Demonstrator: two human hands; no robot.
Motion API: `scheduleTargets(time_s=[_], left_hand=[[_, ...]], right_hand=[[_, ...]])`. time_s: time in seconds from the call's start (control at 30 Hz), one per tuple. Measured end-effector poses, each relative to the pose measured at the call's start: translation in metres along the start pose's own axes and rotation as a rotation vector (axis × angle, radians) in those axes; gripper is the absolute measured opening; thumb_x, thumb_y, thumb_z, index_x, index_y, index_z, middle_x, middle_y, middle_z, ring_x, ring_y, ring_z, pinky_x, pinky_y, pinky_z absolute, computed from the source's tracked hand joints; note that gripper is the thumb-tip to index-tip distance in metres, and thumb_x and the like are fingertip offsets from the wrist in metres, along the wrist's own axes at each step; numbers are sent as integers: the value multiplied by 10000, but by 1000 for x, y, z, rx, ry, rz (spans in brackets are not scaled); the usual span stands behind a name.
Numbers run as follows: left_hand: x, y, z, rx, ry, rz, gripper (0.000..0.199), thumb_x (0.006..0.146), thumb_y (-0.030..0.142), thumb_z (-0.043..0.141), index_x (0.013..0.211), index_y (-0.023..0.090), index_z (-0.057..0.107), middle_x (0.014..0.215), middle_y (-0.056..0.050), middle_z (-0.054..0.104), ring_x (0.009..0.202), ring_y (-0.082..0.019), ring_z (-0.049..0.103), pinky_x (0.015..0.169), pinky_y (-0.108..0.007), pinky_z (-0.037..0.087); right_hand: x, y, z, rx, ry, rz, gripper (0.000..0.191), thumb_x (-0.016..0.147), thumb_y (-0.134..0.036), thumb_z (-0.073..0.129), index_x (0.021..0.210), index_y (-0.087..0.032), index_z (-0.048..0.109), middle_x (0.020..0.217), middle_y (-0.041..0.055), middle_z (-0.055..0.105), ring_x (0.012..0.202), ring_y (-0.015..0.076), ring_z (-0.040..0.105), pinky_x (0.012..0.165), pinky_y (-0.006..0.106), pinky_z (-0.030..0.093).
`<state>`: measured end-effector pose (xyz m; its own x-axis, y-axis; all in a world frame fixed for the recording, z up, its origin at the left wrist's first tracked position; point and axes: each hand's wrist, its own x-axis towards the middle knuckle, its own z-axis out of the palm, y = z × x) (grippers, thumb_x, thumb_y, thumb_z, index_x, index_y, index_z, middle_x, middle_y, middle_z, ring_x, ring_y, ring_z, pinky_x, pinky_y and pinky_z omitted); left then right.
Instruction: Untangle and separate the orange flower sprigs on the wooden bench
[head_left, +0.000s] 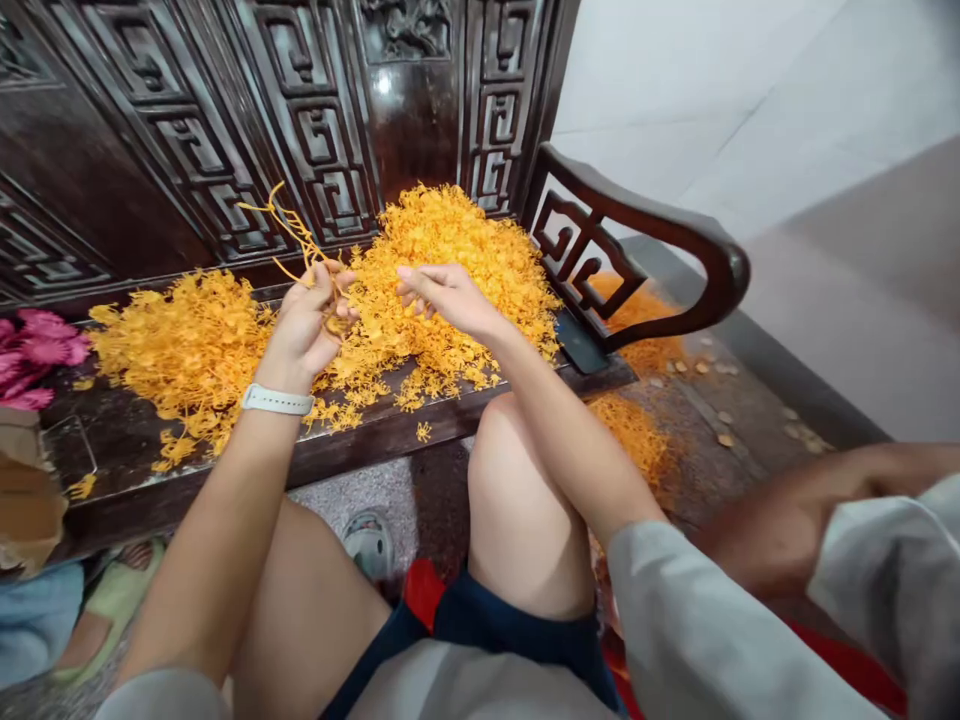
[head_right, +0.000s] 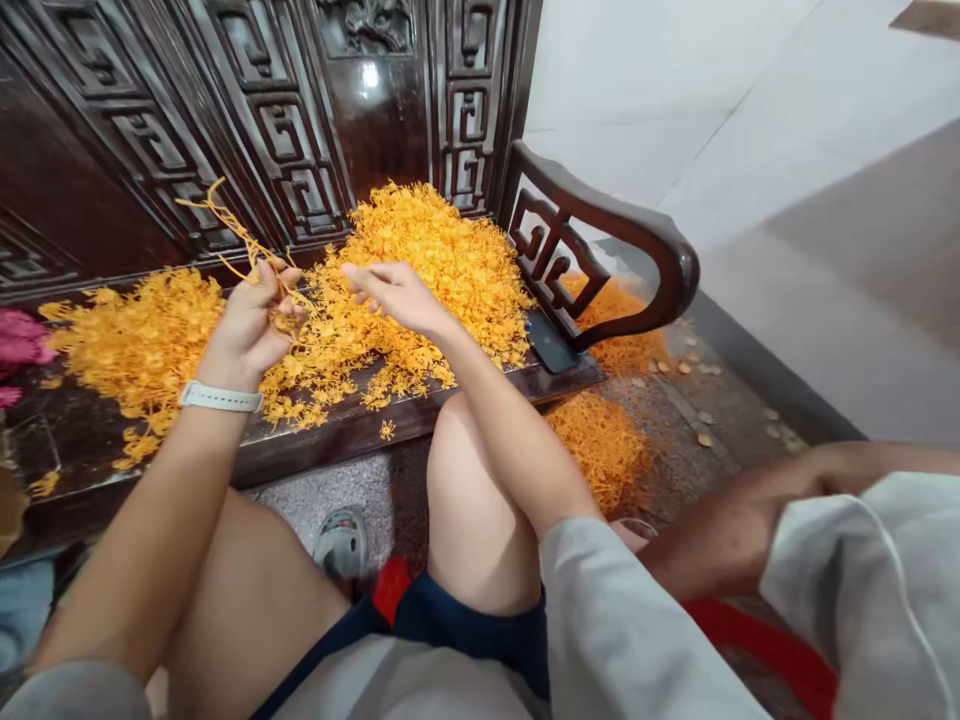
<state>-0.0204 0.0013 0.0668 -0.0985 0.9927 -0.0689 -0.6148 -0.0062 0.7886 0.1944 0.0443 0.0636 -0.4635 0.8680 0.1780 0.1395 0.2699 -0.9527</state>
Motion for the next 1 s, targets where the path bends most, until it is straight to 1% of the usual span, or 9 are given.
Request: scheduleTargets(time_s=[0.1,0.23,0.33,0.43,0.5,0.63,0.77,0.87,1.0], left_hand=[[-4,-7,10,-66,-41,-58,186,1089,299,605,920,235,648,741,44,702,392,-15,467,481,-127,474],[-8,-8,11,-120,-104,-93,285,1120,212,487,874,232,630,646,67,599,375,-26,394,455,-142,414],[-8,-8,5,-82,-143,-68,277,1091,140,494,867,226,633,674,69,594,419,-32,400,507,-185,397],[-6,-8,1,22,-139,-2,236,1055,110,524,890,241,632,722,68,589,475,-48,406,566,-225,395],[-6,-8,0,73,-115,32,251,1038,76,487,889,238,610,693,59,519,476,-62,358,547,-228,371],[-6,-8,1,222,-78,111,167,1007,169,535,863,245,572,627,27,362,536,-120,386,531,-256,354],[-5,-9,-2,205,-184,188,127,970,196,569,855,249,554,620,23,297,582,-138,425,551,-271,339],[-2,-7,-7,278,-169,180,94,972,222,573,886,259,564,636,21,348,615,-141,476,578,-278,377],[1,-2,-14,409,-91,155,143,944,419,672,959,293,606,688,-7,482,670,-184,558,593,-312,466]], right_hand=[[-1,-6,16,44,-107,64,526,966,-702,629,939,-177,641,909,55,693,738,118,603,630,241,473],[5,1,27,117,-56,204,545,954,-708,646,1066,-175,622,886,59,684,726,139,602,584,246,431],[7,4,28,190,-90,260,494,961,-652,675,1009,-162,637,881,63,684,711,133,580,569,249,399],[6,2,29,268,-119,196,384,938,-500,776,855,-163,611,870,39,662,722,109,554,601,242,414],[5,1,32,314,-93,143,364,911,-425,821,818,-175,573,853,24,651,750,108,551,635,239,441],[7,0,40,378,-2,102,384,888,-460,839,940,-207,555,960,40,688,865,143,593,689,249,483],[8,3,48,400,-57,41,486,868,-561,830,1081,-220,555,1001,40,690,900,162,627,688,253,469],[11,7,52,443,-80,-40,546,861,-569,831,1158,-231,521,897,-8,651,825,143,624,679,249,442],[16,11,52,367,14,-182,548,829,-523,869,1120,-215,521,834,-63,567,752,92,545,682,238,409]])
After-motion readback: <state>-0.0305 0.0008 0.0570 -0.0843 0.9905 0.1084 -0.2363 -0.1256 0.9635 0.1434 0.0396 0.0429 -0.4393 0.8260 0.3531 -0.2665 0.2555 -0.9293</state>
